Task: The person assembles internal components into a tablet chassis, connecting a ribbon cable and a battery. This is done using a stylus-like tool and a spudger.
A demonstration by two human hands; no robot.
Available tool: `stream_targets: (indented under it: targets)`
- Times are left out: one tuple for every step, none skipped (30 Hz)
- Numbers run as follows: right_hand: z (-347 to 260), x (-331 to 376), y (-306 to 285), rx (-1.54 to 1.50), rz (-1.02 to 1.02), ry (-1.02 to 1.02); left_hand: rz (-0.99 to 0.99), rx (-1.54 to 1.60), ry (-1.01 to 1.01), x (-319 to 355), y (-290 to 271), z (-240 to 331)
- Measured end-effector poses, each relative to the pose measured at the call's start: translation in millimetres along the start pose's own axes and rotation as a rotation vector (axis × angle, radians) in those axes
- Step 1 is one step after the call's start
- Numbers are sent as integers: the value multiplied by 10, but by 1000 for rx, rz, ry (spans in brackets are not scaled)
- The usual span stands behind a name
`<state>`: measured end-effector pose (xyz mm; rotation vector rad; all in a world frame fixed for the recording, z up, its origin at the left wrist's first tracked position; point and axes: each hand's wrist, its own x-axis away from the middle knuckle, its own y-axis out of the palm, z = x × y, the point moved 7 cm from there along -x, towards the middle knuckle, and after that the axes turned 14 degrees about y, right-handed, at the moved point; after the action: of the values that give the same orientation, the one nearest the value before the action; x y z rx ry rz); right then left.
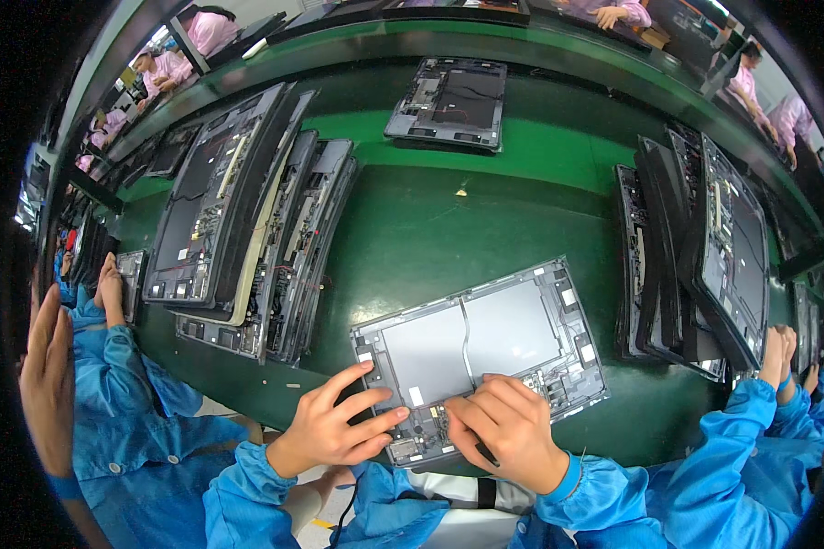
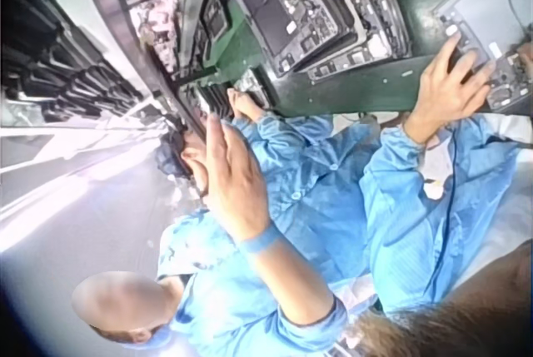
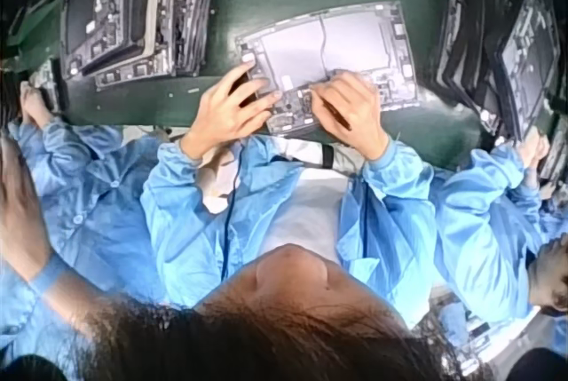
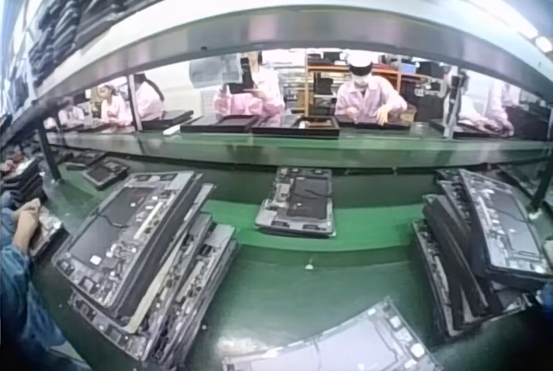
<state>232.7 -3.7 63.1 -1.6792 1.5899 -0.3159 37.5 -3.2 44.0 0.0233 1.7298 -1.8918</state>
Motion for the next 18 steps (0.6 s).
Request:
stream_targets:
  targets:
    - [-7, 20, 5, -2, 3, -1, 7, 17, -12, -7, -5, 2]
    - [-9, 45, 16, 17, 28, 1, 4, 12, -10, -6, -7, 4]
    - [-7, 68, 20, 37, 53, 3, 1, 32, 2, -4, 2, 12]
    - [-5, 84, 23, 34, 59, 0, -1, 51, 14, 3, 14, 26]
    - [11, 82, 19, 20, 65, 5, -18, 34, 22, 11, 36, 50]
    - [21, 86, 14, 7, 70, 9, -16, 25, 31, 10, 16, 100]
    - [11, 111, 11, 9, 82, 4, -15, 22, -19, 1, -22, 127]
    - [9, 117, 28, -10, 64, 2, -5, 12, -62, -29, -51, 121]
    - [22, 97, 35, -32, 48, -13, 40, 9, -94, -69, -79, 122]
    - [65, 116, 54, -52, 66, -3, 131, 59, -140, -100, -116, 112]
    - [104, 108, 62, -73, 51, 14, 266, 156, -328, -72, -111, 50]
    - [89, 138, 11, -84, 51, 33, 404, 263, -495, -15, -148, 65]
    - [84, 163, -45, -96, 58, 4, 448, 467, -628, 32, -143, 91]
    - [114, 169, -81, -151, 79, 5, 493, 595, -685, 172, 0, 99]
    - [164, 161, -90, -207, 97, 24, 369, 407, -682, 203, 42, 180]
    - [186, 142, -82, -270, 109, 41, 246, 214, -683, 225, 56, 240]
    - [164, 137, -81, -271, 116, 34, 249, 207, -676, 227, 91, 265]
    - [173, 120, -91, -321, 122, 77, 362, 440, -774, 262, 194, 229]
